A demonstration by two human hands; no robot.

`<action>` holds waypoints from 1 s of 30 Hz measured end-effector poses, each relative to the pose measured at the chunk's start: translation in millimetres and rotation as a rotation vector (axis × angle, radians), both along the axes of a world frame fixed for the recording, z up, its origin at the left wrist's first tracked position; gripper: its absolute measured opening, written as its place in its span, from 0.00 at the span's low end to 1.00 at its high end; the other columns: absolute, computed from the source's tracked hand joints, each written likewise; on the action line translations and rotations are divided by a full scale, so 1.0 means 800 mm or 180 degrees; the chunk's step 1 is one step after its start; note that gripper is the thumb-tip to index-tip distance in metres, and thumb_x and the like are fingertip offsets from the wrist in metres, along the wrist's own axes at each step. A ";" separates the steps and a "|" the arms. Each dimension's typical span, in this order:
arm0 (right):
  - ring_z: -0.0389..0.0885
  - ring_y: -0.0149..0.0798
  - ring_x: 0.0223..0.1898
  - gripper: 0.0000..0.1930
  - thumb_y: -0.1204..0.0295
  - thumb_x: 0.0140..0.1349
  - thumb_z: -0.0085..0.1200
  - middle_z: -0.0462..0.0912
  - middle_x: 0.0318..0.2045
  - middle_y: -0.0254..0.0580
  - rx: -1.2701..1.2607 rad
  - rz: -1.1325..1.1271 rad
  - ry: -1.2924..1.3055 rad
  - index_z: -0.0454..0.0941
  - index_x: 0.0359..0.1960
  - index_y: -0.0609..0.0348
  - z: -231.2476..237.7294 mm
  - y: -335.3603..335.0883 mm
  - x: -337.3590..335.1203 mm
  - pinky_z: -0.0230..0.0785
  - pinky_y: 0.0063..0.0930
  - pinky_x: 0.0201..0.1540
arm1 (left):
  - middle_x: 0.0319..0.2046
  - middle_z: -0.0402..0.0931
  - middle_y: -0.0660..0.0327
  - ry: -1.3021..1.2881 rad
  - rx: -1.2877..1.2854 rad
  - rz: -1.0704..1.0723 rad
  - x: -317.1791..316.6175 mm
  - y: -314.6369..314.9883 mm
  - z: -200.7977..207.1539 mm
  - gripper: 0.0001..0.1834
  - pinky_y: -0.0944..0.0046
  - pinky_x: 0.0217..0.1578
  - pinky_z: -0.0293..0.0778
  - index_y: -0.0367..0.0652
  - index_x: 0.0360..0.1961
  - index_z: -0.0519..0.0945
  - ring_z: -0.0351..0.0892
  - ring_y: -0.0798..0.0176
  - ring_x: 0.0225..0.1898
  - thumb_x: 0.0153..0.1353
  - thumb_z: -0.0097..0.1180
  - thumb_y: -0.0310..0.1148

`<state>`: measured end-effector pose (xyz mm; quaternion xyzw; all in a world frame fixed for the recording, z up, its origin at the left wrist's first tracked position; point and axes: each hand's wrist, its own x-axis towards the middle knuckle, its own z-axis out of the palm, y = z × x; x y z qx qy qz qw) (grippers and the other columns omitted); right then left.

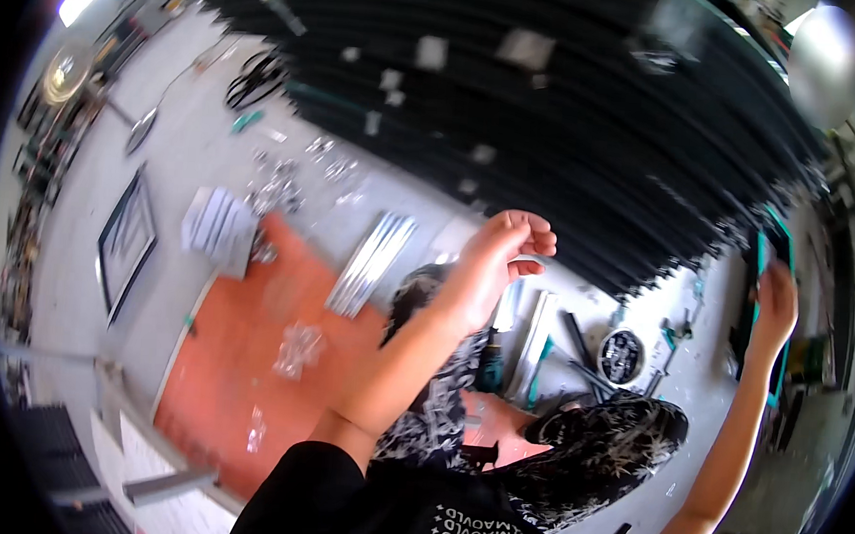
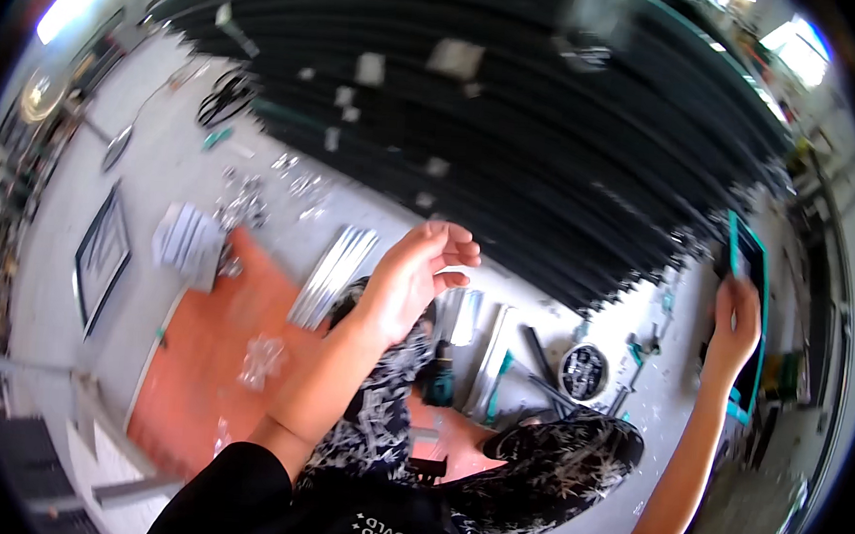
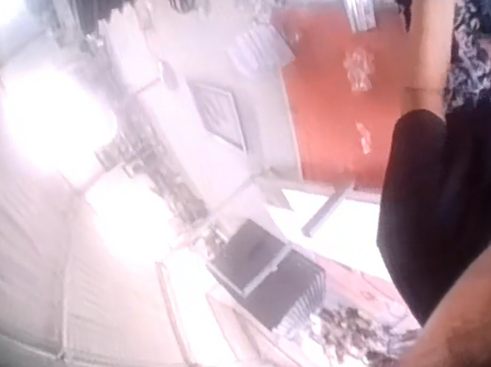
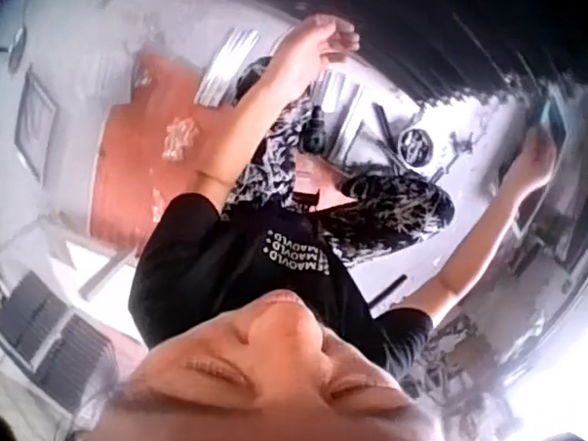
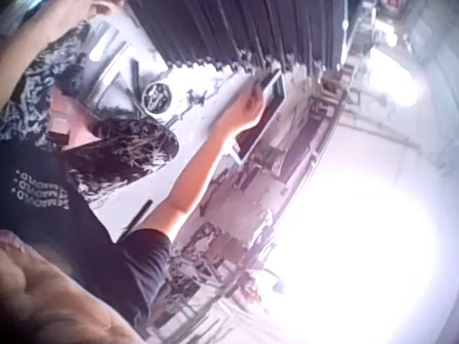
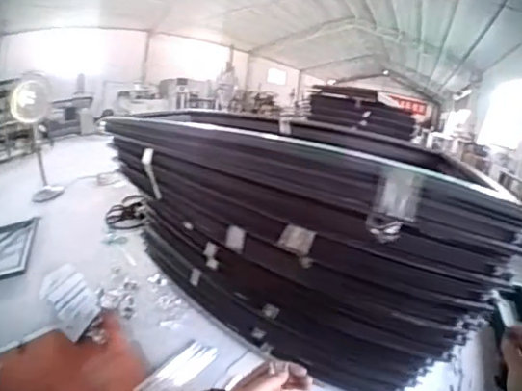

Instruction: The person unpacks metal brackets from plastic bags, places them in a bowl, and inserts the metal brackets into the corners of stacked metal frames by hand.

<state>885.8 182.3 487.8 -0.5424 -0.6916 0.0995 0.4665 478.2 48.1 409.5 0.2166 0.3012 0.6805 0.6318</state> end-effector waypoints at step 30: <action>0.74 0.55 0.54 0.37 0.51 0.48 0.68 0.76 0.51 0.56 -0.4306 -0.0913 -0.1581 0.69 0.53 0.64 -0.644 -0.194 -0.138 0.68 0.41 0.58 | 0.45 0.78 0.56 0.4077 -0.1035 0.1062 -0.073 -0.077 -0.081 0.12 0.66 0.53 0.69 0.32 0.49 0.75 0.76 0.63 0.49 0.67 0.45 0.22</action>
